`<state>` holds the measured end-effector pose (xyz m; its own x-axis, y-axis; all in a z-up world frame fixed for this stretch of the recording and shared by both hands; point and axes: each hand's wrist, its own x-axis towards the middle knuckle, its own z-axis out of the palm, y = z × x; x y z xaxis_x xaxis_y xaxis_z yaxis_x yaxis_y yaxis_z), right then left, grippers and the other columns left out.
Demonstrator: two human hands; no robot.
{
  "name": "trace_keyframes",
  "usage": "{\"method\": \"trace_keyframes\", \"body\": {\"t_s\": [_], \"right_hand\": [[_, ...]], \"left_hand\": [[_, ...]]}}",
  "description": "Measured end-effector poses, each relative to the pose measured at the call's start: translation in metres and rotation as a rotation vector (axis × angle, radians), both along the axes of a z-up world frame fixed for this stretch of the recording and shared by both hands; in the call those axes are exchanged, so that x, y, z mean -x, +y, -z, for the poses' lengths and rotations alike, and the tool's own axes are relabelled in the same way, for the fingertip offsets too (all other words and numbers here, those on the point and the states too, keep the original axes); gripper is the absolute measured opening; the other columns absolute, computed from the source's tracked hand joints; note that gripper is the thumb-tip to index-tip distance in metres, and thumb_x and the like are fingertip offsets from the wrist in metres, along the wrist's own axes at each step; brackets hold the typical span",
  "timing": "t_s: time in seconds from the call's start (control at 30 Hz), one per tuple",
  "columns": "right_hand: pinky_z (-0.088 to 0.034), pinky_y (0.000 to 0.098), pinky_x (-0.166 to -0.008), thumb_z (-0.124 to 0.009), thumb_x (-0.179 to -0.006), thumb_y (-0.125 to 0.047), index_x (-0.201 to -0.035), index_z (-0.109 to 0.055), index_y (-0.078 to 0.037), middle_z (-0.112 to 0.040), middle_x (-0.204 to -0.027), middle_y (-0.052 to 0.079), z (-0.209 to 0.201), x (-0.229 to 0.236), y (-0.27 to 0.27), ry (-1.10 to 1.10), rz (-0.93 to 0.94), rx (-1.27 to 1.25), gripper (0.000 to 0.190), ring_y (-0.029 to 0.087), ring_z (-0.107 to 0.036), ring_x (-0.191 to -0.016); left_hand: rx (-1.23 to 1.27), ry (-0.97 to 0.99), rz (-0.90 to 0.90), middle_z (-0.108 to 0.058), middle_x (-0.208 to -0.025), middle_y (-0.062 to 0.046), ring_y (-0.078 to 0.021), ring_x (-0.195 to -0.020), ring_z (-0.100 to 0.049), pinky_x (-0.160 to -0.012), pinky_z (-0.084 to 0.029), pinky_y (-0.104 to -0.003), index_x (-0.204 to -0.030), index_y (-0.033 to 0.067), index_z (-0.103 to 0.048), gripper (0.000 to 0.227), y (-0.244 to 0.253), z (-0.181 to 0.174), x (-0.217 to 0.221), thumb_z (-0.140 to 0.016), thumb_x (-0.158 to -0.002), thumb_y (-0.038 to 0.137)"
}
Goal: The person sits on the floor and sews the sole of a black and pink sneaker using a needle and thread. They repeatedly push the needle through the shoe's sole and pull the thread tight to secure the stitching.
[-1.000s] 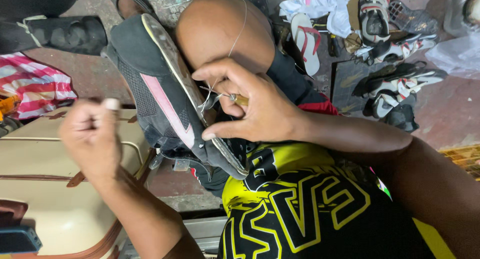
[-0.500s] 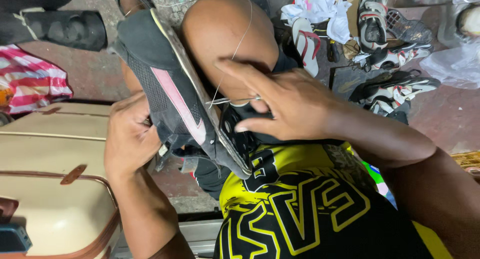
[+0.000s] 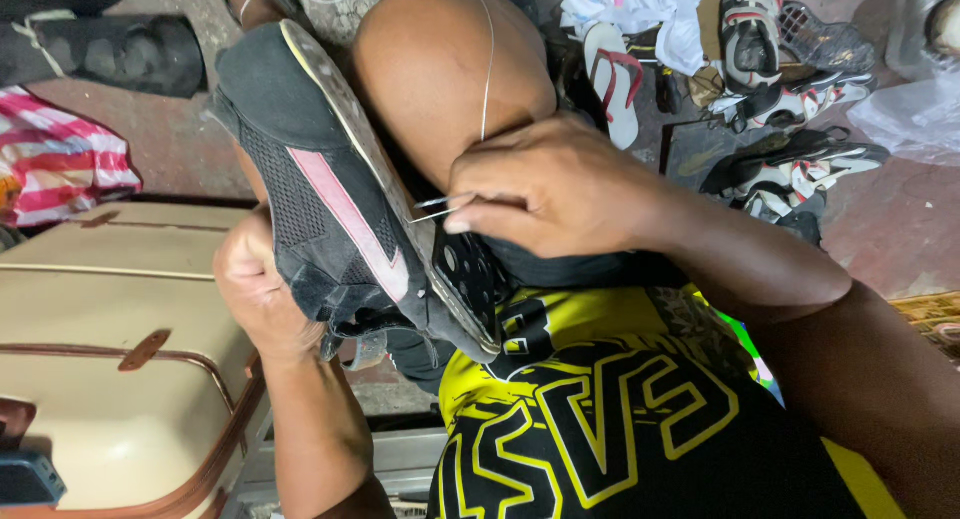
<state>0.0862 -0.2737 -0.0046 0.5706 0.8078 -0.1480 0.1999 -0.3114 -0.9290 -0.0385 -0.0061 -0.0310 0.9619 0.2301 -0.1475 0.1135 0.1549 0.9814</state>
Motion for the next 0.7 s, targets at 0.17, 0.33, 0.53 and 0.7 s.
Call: {"method": "trace_keyframes", "body": {"t_s": [0.17,0.33,0.53,0.7], "right_hand": [[-0.051,0.034,-0.081,-0.06,-0.109,-0.022,-0.095,-0.06,-0.001,-0.064,-0.096,0.011,-0.002,-0.009,-0.015,0.124,0.11,-0.244,0.025,0.023,-0.065,-0.086],[-0.046,0.0248,-0.084,-0.046,-0.117,-0.018,-0.095,-0.051,-0.003,-0.062,-0.113,0.016,-0.006,-0.004,-0.004,0.447,0.3,-0.613,0.027,0.013,-0.053,-0.088],[-0.046,0.0227,-0.069,-0.047,-0.117,-0.017,-0.102,-0.053,-0.006,-0.063,-0.092,0.008,0.009,0.015,0.027,0.955,0.368,-0.881,0.019,0.009,-0.055,-0.067],[-0.032,0.0208,-0.057,-0.054,-0.114,-0.014,-0.096,-0.052,-0.006,-0.042,-0.073,-0.006,0.006,0.016,0.057,1.056,0.354,-0.771,0.02,0.002,-0.037,-0.062]], "left_hand": [[-0.073,0.247,0.147,-0.068,-0.099,-0.001,-0.009,-0.089,-0.063,-0.083,-0.051,-0.024,-0.108,0.0022,-0.063,0.029,0.006,-0.023,-0.009,-0.066,-0.084,0.017],[-0.489,0.036,0.477,-0.07,-0.102,-0.009,-0.0181,-0.089,-0.071,-0.079,-0.054,-0.027,-0.108,0.0007,-0.068,0.024,0.011,-0.033,-0.03,-0.072,-0.094,0.019],[-0.679,-0.045,0.562,-0.071,-0.106,-0.013,-0.0322,-0.091,-0.071,-0.084,-0.055,-0.035,-0.105,0.0056,-0.069,0.022,0.006,-0.029,-0.033,-0.073,-0.089,0.019],[-0.667,-0.03,0.545,-0.072,-0.101,-0.014,-0.0344,-0.092,-0.072,-0.084,-0.056,-0.039,-0.101,0.0063,-0.07,0.026,0.007,-0.019,-0.028,-0.07,-0.081,0.022]]}}
